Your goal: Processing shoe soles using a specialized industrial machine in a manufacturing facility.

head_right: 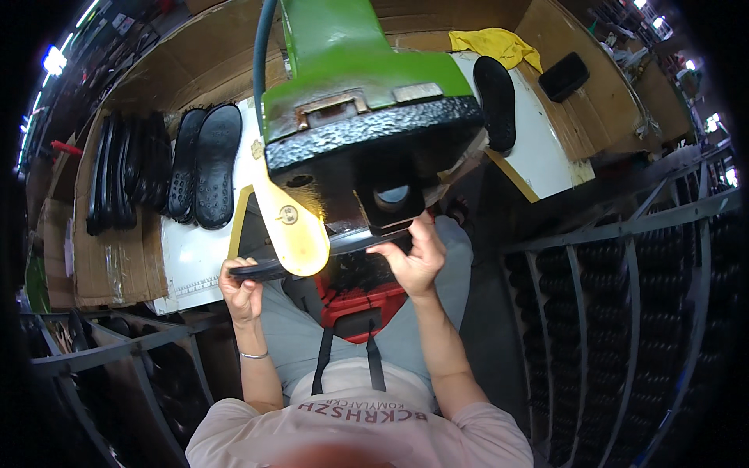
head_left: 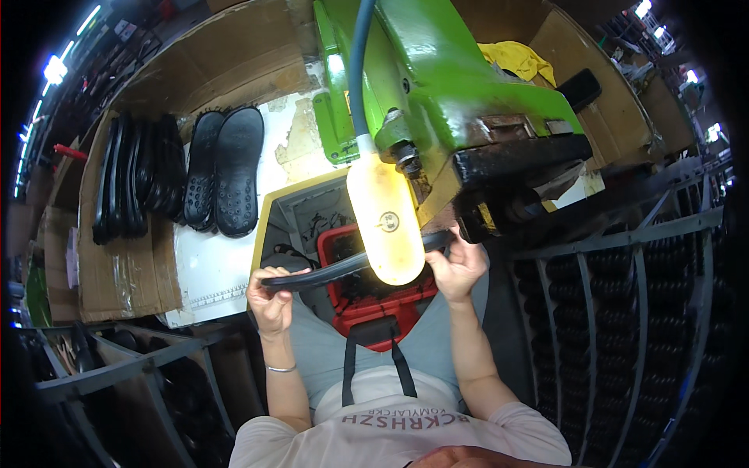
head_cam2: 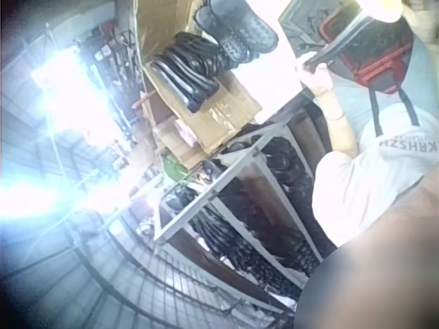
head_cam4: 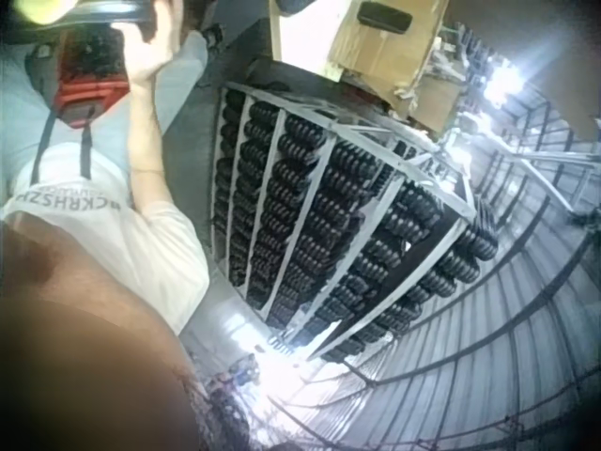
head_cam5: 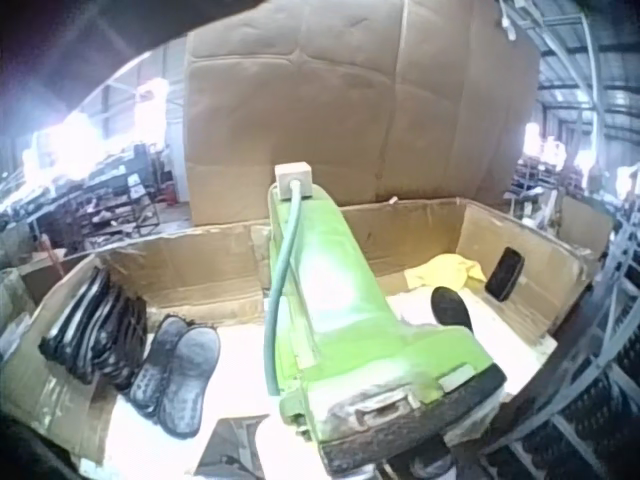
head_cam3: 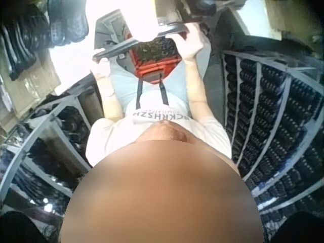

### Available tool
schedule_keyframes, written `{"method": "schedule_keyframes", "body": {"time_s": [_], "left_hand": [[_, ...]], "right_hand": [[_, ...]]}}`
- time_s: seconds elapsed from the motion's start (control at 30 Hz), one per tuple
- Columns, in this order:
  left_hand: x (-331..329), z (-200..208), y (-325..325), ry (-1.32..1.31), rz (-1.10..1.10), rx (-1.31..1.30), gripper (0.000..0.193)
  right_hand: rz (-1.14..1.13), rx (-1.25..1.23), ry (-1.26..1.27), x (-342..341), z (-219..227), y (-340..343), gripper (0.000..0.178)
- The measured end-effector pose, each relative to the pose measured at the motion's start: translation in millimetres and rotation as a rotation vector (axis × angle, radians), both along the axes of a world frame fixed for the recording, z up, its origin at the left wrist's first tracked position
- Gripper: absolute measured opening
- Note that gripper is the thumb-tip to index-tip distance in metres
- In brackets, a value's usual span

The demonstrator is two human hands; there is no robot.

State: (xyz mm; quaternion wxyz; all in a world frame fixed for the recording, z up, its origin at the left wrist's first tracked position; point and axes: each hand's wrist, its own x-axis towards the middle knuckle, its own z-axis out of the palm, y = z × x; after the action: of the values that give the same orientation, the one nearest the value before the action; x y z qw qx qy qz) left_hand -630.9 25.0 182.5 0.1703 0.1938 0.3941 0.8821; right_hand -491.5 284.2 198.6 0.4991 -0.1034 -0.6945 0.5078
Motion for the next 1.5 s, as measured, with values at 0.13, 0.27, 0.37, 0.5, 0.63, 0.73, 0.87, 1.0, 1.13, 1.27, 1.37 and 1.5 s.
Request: {"method": "schedule_keyframes", "body": {"time_s": [0.13,0.27,0.37,0.5,0.63,0.73,0.87,1.0,1.13,1.27,1.37,1.5], "left_hand": [[-20.6,-32.4,-19.0,0.307,-0.02,-0.472,0.029],[14.4,23.1,69.8,1.035,0.176,-1.16,0.033],[34.6,22.3,122.3,0.912,0.338,-0.813,0.031],[36.0,-29.7,132.7,0.592,0.246,-0.565,0.037],[62.7,-55.3,152.5,0.381,0.237,-0.495,0.047],[72.9,-38.5,163.8,0.216,0.149,-0.354,0.045],[74.5,-29.5,165.5,0.23,0.104,-0.346,0.045],[68.4,-21.7,152.7,0.319,0.134,-0.382,0.045],[61.2,-18.8,130.9,0.129,0.065,-0.216,0.054],[53.5,-5.4,101.3,-0.036,0.063,-0.105,0.048],[42.8,3.3,77.9,-0.117,0.053,0.026,0.049],[33.3,-22.0,38.3,0.37,0.187,-0.185,0.039]], "right_hand": [[-0.023,0.239,0.054,-11.6,11.2,-2.0,0.045],[-0.153,0.46,0.016,-13.1,22.0,2.1,0.042],[-0.115,0.438,0.003,-9.8,17.6,6.0,0.04],[0.247,-0.444,0.104,-24.0,-31.4,3.5,0.041],[0.439,-0.948,0.01,-19.9,-127.0,20.0,0.05],[0.468,-1.006,0.094,2.1,-148.4,22.8,0.05],[0.068,-0.84,0.132,26.3,-131.6,48.2,0.053],[-0.295,-0.361,-0.075,60.9,-44.6,81.0,0.052],[-0.378,-0.055,-0.178,65.5,13.4,79.1,0.049],[-0.373,0.152,-0.258,46.3,30.4,56.9,0.052],[-0.255,0.194,-0.222,34.1,32.7,38.0,0.052],[-0.164,-0.087,-0.213,10.9,8.9,10.7,0.08]]}}
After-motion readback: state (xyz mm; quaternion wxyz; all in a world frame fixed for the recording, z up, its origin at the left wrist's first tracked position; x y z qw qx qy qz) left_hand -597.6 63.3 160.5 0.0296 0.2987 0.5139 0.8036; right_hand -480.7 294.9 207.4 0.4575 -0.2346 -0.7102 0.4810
